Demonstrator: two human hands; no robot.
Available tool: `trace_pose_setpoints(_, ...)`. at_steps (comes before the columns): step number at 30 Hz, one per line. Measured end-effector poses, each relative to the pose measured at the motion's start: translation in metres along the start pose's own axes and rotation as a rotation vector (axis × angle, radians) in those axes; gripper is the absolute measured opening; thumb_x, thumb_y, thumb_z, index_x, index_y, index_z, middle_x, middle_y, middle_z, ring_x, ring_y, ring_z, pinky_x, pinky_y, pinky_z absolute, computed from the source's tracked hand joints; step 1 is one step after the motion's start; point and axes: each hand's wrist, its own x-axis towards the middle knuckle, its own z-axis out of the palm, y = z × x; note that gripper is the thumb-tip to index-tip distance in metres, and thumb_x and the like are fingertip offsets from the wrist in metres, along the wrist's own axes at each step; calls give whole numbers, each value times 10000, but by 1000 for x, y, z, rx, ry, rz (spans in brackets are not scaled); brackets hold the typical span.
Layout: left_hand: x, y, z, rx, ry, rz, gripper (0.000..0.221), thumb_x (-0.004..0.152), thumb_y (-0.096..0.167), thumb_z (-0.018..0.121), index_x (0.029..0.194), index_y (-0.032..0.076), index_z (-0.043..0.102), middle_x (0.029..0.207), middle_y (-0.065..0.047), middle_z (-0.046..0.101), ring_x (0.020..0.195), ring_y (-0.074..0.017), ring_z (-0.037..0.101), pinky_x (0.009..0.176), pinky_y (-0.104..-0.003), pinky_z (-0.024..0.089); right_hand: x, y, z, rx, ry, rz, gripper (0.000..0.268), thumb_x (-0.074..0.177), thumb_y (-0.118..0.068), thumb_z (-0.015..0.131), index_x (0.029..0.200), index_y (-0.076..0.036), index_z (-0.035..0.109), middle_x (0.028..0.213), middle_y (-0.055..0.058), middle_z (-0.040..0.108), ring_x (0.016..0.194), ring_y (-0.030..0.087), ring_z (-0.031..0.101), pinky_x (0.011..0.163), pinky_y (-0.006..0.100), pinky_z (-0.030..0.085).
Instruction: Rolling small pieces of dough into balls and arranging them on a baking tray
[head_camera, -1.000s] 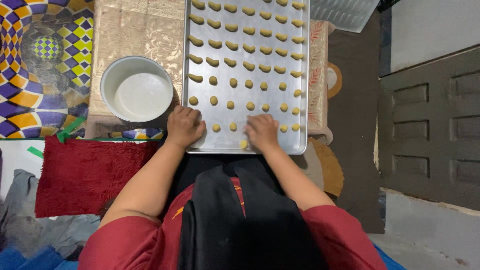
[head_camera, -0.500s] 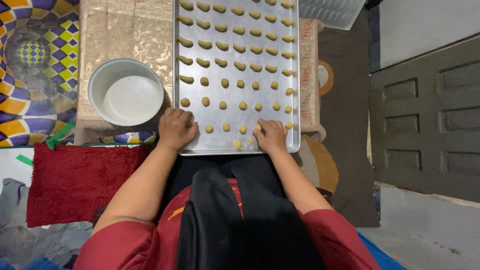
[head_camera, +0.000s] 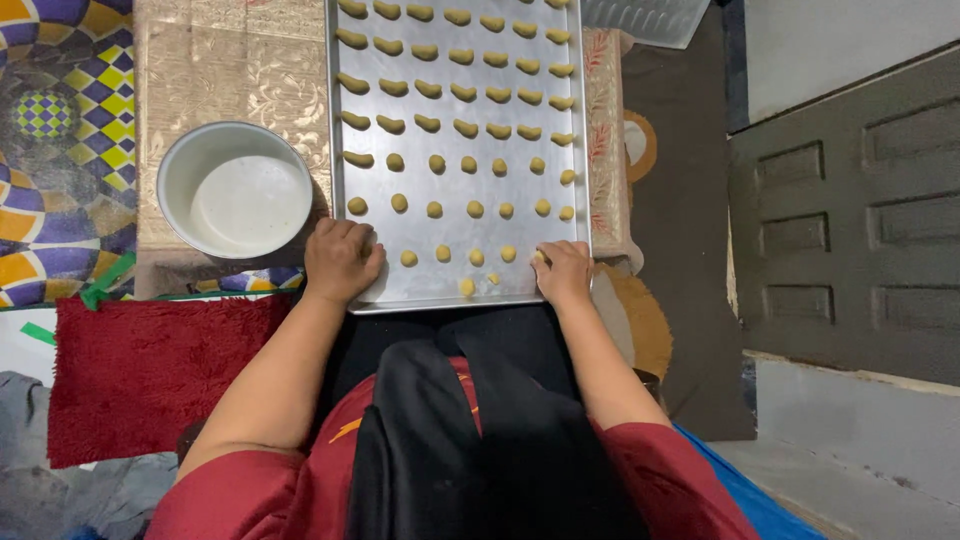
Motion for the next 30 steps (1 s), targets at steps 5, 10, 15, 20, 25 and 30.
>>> trace_pose_setpoints(5, 2, 3, -3, -40, 17, 17, 273, 743, 389, 812, 921, 185, 776, 811, -14, 690, 821, -258, 660, 711, -349, 545, 12, -2, -7, 113, 148, -70, 439, 745, -374, 859, 1139, -195, 785, 1023, 24, 745, 1053, 271, 616, 969, 410, 457)
trace_pose_setpoints(10, 0, 2, -1, -33, 28, 36, 281, 736, 396, 808, 917, 184, 773, 811, -16, 688, 818, -260, 659, 717, -350, 550, 51, 3, 7, 48, 167, -44, 463, 863, -338, 771, 1296, -179, 728, 1127, 44, 732, 1137, 288, 572, 1025, 471, 387)
trace_pose_setpoints(15, 1, 4, -2, -24, 34, 15, 229, 762, 387, 781, 889, 196, 767, 789, -10, 676, 807, -259, 656, 688, -353, 544, 80, 14, 38, -54, 3, 103, 399, 933, -447, 667, 1320, -350, 686, 1183, -150, 676, 1206, 171, 465, 1006, 439, 388)
trace_pose_setpoints(20, 0, 1, 4, -6, 28, 15, 239, 755, 406, 772, 899, 215, 766, 801, 4, 683, 818, -245, 658, 690, -344, 542, 79, 5, 25, 43, -22, 88, 429, 927, -419, 701, 1345, -324, 688, 1202, -111, 705, 1197, 190, 478, 1042, 473, 330)
trace_pose_setpoints(25, 4, -2, 5, -7, 47, 23, 229, 747, 394, 780, 895, 219, 766, 802, 4, 684, 820, -241, 658, 695, -337, 539, 76, 32, 11, 140, 263, -71, 583, 765, -300, 867, 1316, -174, 723, 1089, 55, 760, 1099, 253, 630, 1046, 418, 407)
trace_pose_setpoints(30, 0, 1, 0, -43, 38, 20, 227, 757, 395, 773, 895, 215, 761, 801, -3, 681, 814, -252, 659, 694, -342, 543, 68, 76, 30, 73, 268, -48, 427, 739, -256, 889, 1149, -189, 791, 1041, -7, 749, 1120, 230, 610, 1004, 353, 453)
